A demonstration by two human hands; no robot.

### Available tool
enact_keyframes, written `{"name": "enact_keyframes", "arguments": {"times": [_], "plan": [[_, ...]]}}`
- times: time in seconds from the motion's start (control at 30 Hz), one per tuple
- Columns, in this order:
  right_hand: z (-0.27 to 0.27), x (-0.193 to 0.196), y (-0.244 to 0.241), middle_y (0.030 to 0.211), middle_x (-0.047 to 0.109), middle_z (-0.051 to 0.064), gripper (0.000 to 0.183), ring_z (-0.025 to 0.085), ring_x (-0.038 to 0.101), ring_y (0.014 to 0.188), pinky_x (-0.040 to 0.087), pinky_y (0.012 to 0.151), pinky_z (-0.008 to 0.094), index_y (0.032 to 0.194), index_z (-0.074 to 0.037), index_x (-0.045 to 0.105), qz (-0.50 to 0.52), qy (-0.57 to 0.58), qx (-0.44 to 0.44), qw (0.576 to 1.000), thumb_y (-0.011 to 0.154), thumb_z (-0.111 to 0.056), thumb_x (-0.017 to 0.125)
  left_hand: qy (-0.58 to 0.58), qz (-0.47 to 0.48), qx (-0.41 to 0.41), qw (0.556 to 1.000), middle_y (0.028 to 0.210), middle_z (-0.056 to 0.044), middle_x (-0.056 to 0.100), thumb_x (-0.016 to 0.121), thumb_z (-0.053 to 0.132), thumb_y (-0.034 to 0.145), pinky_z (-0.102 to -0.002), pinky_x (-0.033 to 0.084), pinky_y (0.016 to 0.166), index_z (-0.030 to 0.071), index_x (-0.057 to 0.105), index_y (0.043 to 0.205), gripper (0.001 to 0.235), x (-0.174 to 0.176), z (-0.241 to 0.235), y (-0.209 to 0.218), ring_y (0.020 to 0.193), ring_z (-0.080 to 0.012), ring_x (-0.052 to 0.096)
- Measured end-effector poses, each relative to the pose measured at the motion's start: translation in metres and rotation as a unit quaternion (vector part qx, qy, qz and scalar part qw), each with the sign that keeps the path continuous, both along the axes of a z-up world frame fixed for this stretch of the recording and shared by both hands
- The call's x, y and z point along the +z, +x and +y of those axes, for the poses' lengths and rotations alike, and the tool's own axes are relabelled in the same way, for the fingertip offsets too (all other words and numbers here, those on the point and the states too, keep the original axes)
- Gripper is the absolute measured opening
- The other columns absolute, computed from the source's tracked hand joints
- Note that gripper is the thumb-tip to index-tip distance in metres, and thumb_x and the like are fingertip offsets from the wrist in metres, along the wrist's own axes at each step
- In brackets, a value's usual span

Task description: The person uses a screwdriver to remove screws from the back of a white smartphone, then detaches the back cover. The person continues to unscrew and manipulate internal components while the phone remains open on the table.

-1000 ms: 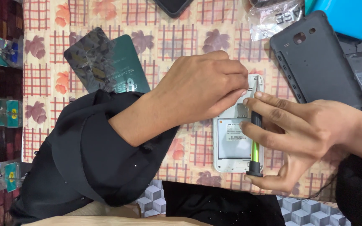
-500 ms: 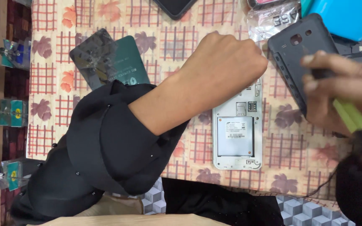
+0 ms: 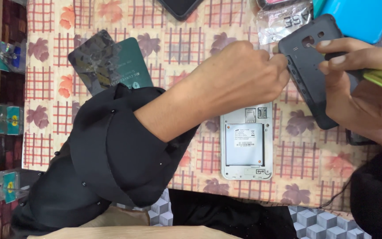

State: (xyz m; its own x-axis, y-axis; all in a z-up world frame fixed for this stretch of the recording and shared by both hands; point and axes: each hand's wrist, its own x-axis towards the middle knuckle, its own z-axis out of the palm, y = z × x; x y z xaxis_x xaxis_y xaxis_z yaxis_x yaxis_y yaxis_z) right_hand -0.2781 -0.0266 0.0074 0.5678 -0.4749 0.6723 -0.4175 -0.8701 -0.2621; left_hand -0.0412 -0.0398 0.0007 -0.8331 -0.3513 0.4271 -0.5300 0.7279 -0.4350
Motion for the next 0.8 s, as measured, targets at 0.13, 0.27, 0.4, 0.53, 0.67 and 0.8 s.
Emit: {"name": "enact_keyframes", "arguments": {"times": [0.13,0.27,0.4,0.53,0.67,0.8], "plan": [[0.010,0.017,0.012,0.110,0.060,0.025,0.024,0.038,0.072,0.111,0.065,0.086,0.040,0.116,0.012,0.049,-0.010,0.077,-0.008,0.997,0.099,0.022,0.063,0.074,0.078,0.014,0.994,0.081,-0.003,0.066,0.073,0.014,0.084,-0.033,0.050,0.049,0.008,0.069,0.087,0.008,0.007,-0.002,0.019,0.063,-0.0164,0.068],[0.016,0.011,0.009,0.107,0.060,0.025,0.028,0.036,0.072,0.105,0.065,0.082,0.039,0.112,0.010,0.048,-0.001,0.110,0.015,0.994,0.094,0.019,0.068,0.184,0.092,0.038,0.978,0.081,-0.009,0.068,0.075,0.019,0.082,-0.046,0.052,0.058,0.006,0.068,0.088,0.015,0.028,0.001,0.072,0.073,-0.0316,0.070],[0.019,0.004,-0.006,0.114,0.060,0.020,0.029,0.032,0.071,0.117,0.066,0.095,0.038,0.113,0.000,0.053,-0.044,0.272,0.088,0.957,0.090,0.012,0.065,0.330,0.089,0.091,0.935,0.077,-0.011,0.070,0.072,0.016,0.079,-0.049,0.052,0.061,0.005,0.068,0.079,0.012,0.041,0.006,0.101,0.071,-0.0355,0.068],[0.031,-0.005,-0.015,0.109,0.068,0.015,0.029,0.028,0.076,0.113,0.066,0.090,0.037,0.112,-0.002,0.057,-0.031,0.334,0.137,0.932,0.089,0.010,0.069,0.313,0.100,0.092,0.940,0.075,-0.013,0.070,0.072,0.016,0.078,-0.050,0.051,0.061,0.006,0.069,0.075,0.011,0.037,0.010,0.105,0.072,-0.0371,0.068],[0.047,-0.021,-0.025,0.107,0.069,0.015,0.039,0.031,0.073,0.114,0.063,0.091,0.039,0.116,-0.001,0.051,-0.023,0.350,0.096,0.931,0.082,0.005,0.070,0.287,0.106,0.080,0.949,0.075,-0.013,0.069,0.072,0.016,0.079,-0.050,0.052,0.062,0.007,0.070,0.075,0.010,0.028,0.007,0.107,0.072,-0.0367,0.069],[0.049,-0.043,-0.038,0.105,0.069,0.016,0.047,0.028,0.075,0.112,0.064,0.092,0.038,0.121,-0.002,0.046,-0.002,0.329,0.098,0.939,0.082,0.002,0.073,0.256,0.095,0.101,0.957,0.077,-0.013,0.070,0.072,0.013,0.082,-0.049,0.052,0.061,0.007,0.071,0.077,0.008,0.026,0.005,0.115,0.073,-0.0364,0.069]]}}
